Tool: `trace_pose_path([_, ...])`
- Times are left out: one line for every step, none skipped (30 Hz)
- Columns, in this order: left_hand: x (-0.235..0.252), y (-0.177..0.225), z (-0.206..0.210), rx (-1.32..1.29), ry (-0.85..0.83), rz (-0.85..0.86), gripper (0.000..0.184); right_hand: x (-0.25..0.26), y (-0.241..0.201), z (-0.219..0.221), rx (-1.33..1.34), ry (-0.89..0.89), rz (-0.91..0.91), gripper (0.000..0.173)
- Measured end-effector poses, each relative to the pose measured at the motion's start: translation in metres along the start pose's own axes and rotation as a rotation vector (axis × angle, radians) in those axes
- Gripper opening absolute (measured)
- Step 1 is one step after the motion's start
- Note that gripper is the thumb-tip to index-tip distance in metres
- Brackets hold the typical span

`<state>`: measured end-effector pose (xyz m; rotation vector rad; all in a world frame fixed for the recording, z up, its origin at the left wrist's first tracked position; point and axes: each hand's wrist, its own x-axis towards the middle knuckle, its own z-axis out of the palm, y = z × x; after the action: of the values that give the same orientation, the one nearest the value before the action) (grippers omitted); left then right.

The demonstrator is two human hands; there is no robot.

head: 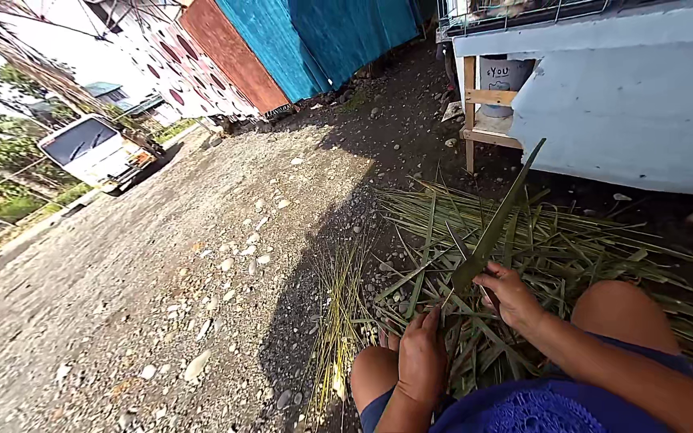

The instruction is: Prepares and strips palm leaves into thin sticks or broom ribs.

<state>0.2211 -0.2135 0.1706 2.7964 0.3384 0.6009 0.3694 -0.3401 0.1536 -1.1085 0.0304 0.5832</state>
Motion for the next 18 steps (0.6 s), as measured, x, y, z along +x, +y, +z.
trace_pose_path([-0.002,-0.004,-0.001,0.004,0.010,0.011,0.033,0.004,-0.002,-0.002,0.009,0.016,-0.031,0.017])
trace_pose_path([-0.005,-0.009,-0.002,0.004,0.016,0.023,0.033,0.008,-0.003,-0.004,0.019,0.031,-0.067,0.018])
trace_pose_path([-0.008,-0.013,-0.003,0.004,0.025,0.037,0.034,0.011,-0.006,-0.006,0.033,0.047,-0.100,0.019])
trace_pose_path([-0.010,-0.016,-0.005,0.002,0.029,0.053,0.034,0.016,-0.009,-0.009,0.048,0.065,-0.123,0.019])
trace_pose_path([-0.013,-0.019,-0.008,0.005,0.029,0.067,0.035,0.020,-0.012,-0.012,0.059,0.085,-0.136,0.019])
trace_pose_path([-0.016,-0.020,-0.013,0.011,0.025,0.073,0.035,0.024,-0.016,-0.015,0.065,0.099,-0.147,0.018])
trace_pose_path([-0.018,-0.020,-0.019,0.028,0.024,0.076,0.036,0.028,-0.019,-0.018,0.073,0.112,-0.162,0.018])
trace_pose_path([-0.021,-0.022,-0.023,0.052,0.041,0.084,0.035,0.031,-0.023,-0.021,0.081,0.123,-0.176,0.017])
trace_pose_path([-0.024,-0.026,-0.025,0.063,0.067,0.099,0.034,0.034,-0.027,-0.023,0.090,0.134,-0.187,0.015])
trace_pose_path([-0.029,-0.032,-0.026,0.055,0.088,0.109,0.033,0.038,-0.030,-0.026,0.101,0.145,-0.192,0.015])
trace_pose_path([-0.034,-0.039,-0.027,0.041,0.098,0.114,0.033,0.041,-0.034,-0.029,0.112,0.157,-0.192,0.015])
trace_pose_path([-0.039,-0.046,-0.029,0.036,0.100,0.114,0.032,0.044,-0.039,-0.033,0.117,0.165,-0.194,0.016])
trace_pose_path([-0.045,-0.053,-0.031,0.028,0.098,0.112,0.031,0.048,-0.043,-0.037,0.127,0.172,-0.198,0.018])
trace_pose_path([-0.051,-0.061,-0.033,0.029,0.100,0.112,0.030,0.052,-0.047,-0.041,0.139,0.182,-0.201,0.019])
trace_pose_path([-0.056,-0.068,-0.035,0.020,0.086,0.103,0.029,0.056,-0.051,-0.045,0.152,0.197,-0.206,0.019])
trace_pose_path([-0.062,-0.074,-0.039,0.010,0.058,0.089,0.027,0.059,-0.056,-0.049,0.165,0.214,-0.205,0.018])
trace_pose_path([-0.066,-0.079,-0.045,0.008,0.032,0.076,0.027,0.062,-0.060,-0.053,0.180,0.234,-0.204,0.018])
trace_pose_path([-0.070,-0.083,-0.051,0.014,0.017,0.070,0.027,0.063,-0.064,-0.058,0.187,0.245,-0.202,0.020])
